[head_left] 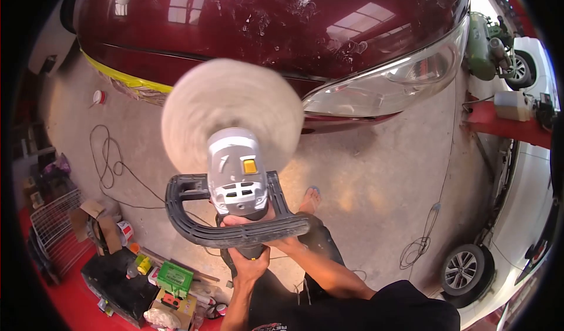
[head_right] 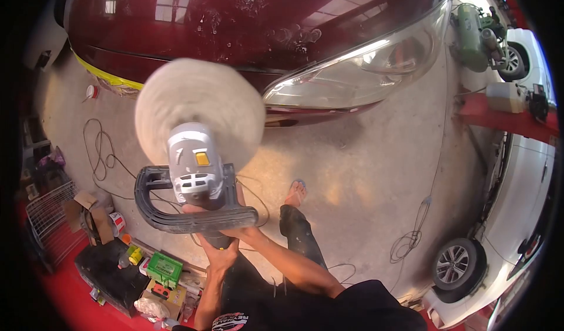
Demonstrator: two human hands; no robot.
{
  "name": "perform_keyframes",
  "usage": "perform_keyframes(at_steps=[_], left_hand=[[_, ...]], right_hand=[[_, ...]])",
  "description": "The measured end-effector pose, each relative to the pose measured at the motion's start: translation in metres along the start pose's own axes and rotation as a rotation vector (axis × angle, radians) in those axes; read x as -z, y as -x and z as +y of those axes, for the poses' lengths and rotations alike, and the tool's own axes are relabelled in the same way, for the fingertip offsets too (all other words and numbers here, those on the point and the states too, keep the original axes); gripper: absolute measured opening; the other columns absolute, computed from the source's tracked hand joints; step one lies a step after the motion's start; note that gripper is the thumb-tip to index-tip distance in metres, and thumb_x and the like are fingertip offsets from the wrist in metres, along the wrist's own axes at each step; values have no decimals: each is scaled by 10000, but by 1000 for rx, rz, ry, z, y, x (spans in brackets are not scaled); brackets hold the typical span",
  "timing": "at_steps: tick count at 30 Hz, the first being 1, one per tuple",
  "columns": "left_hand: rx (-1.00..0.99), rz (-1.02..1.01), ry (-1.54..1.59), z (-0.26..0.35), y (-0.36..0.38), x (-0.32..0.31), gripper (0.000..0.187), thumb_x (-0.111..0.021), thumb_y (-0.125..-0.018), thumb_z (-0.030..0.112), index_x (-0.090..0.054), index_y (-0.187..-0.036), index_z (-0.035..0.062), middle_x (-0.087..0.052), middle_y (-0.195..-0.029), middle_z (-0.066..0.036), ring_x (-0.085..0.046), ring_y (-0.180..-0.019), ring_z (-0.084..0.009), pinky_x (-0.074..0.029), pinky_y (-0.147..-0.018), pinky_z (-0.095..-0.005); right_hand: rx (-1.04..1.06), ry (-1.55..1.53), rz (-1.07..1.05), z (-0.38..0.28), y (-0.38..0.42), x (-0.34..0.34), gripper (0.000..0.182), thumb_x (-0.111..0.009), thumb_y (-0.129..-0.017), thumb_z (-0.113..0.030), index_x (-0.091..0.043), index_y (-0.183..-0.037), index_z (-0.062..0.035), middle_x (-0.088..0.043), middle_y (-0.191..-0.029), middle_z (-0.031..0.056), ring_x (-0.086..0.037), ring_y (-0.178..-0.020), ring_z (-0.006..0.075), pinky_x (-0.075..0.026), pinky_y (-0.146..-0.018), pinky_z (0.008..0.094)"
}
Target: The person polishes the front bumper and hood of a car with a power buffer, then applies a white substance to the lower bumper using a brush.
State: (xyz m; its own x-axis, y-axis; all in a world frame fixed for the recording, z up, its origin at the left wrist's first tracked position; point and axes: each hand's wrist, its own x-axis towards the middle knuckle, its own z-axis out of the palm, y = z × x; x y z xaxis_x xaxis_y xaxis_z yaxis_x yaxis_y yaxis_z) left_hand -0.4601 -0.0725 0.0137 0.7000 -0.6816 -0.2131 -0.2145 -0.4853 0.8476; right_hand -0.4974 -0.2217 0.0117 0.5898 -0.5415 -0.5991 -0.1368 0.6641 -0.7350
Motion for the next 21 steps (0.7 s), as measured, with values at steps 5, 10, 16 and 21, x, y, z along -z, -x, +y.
perform_keyframes(at_steps=[5,10,16,21], left_hand=[[-7,-338,166,5,-16,-21,855,-811,-708,56,-372,-1439,-14,-701,-1044,-188,-688,-1054,-282,-503,-951,-392],[-20,-201,104,-2,-42,25,786,-822,-702,74,-432,-1373,-46,-504,-1358,-246,-533,-1259,-370,-407,-1071,-461],[119,35,145,-66,-55,99,842,-815,-726,43,-348,-1422,-39,-553,-1252,-174,-589,-1116,-253,-485,-960,-369],[-27,-150,27,-98,-57,86,408,-790,-731,35,-626,-1100,-18,-679,-1024,-111,-661,-936,-209,-524,-852,-352]], right_hand=[[173,-257,244,-14,24,36,532,-890,-746,-202,-634,-1168,-2,-696,-1089,70,-660,-966,147,-562,-846,303],[-25,66,149,-41,2,-24,567,-926,-705,-216,-656,-1163,-16,-708,-1087,65,-663,-983,157,-537,-894,302],[10,-48,63,3,-52,-122,571,-915,-720,-190,-641,-1185,-3,-706,-1102,73,-669,-986,161,-549,-891,305],[50,-131,151,19,-45,-91,575,-907,-733,-168,-628,-1204,7,-704,-1114,81,-674,-989,165,-559,-888,308]])
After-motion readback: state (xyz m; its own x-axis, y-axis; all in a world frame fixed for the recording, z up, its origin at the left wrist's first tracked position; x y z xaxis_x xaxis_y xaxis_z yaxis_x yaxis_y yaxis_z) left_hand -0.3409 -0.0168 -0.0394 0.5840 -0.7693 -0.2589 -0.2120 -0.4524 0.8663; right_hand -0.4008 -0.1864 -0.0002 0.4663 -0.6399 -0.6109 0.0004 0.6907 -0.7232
